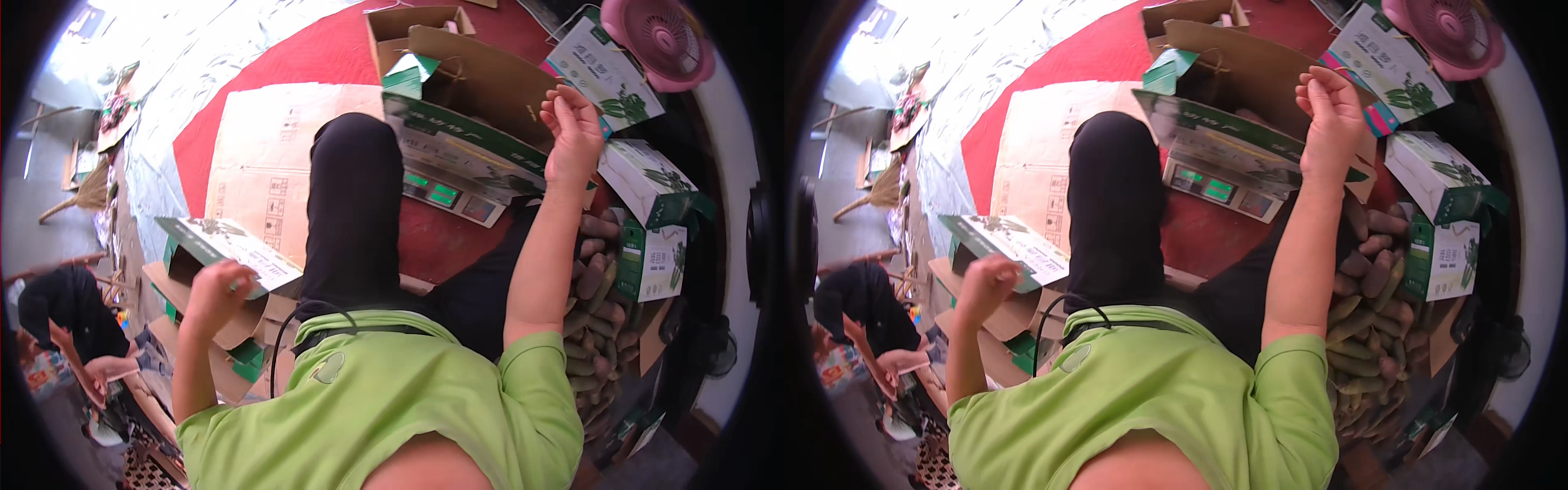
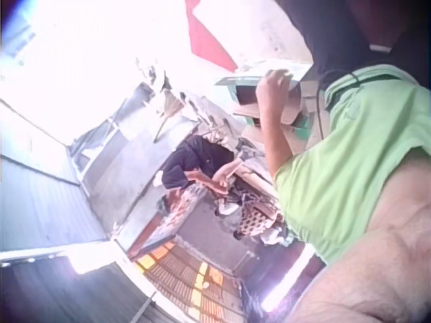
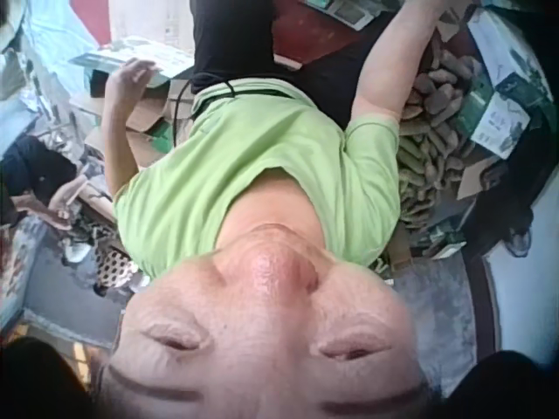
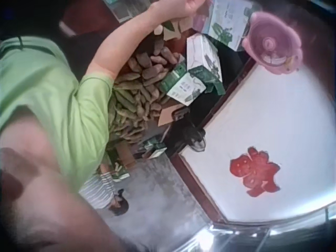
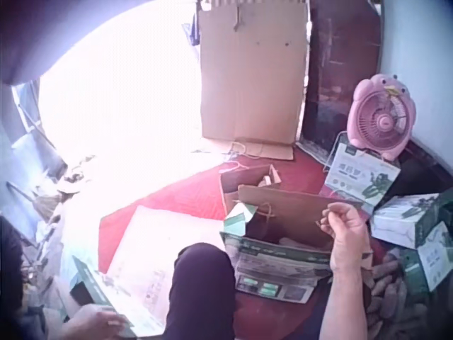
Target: Sort and pack large green vegetables into cardboard boxes.
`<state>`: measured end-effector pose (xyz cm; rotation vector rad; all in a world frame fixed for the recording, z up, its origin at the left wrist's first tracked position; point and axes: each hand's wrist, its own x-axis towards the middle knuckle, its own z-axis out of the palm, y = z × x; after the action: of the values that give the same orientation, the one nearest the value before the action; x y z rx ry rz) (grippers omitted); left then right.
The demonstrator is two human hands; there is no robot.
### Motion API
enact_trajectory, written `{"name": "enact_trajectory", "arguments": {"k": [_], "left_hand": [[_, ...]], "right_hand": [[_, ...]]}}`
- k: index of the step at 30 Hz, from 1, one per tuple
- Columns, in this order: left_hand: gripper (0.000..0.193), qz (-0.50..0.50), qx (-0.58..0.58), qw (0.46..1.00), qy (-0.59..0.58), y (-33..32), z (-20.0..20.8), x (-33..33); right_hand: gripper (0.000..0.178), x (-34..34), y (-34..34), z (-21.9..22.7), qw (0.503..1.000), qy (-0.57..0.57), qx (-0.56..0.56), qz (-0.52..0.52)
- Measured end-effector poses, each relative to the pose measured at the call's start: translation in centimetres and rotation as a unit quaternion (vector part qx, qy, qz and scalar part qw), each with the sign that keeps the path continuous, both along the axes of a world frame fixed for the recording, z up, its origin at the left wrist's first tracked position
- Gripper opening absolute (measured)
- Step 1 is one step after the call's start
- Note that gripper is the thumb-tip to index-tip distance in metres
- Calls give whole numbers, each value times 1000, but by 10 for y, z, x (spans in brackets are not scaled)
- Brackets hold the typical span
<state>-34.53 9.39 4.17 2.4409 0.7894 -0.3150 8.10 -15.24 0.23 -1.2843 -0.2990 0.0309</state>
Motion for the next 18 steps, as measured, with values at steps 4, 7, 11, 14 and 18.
{"name": "enact_trajectory", "arguments": {"k": [4,7,11,14,18], "left_hand": [[19,-61,86,973,-204,-1,28,95],[25,-153,130,938,-283,-10,35,162],[39,-265,149,907,-292,-31,22,244],[42,-299,135,898,-291,-51,2,290],[28,-351,172,893,-223,-72,-17,330]], "right_hand": [[13,4,-21,16,999,2,13,-41],[13,17,-40,28,998,-19,-4,-66],[13,46,-69,30,993,-46,-83,-71],[17,66,-81,27,952,-111,-278,-58],[28,96,-85,23,816,-301,-485,-96]]}}
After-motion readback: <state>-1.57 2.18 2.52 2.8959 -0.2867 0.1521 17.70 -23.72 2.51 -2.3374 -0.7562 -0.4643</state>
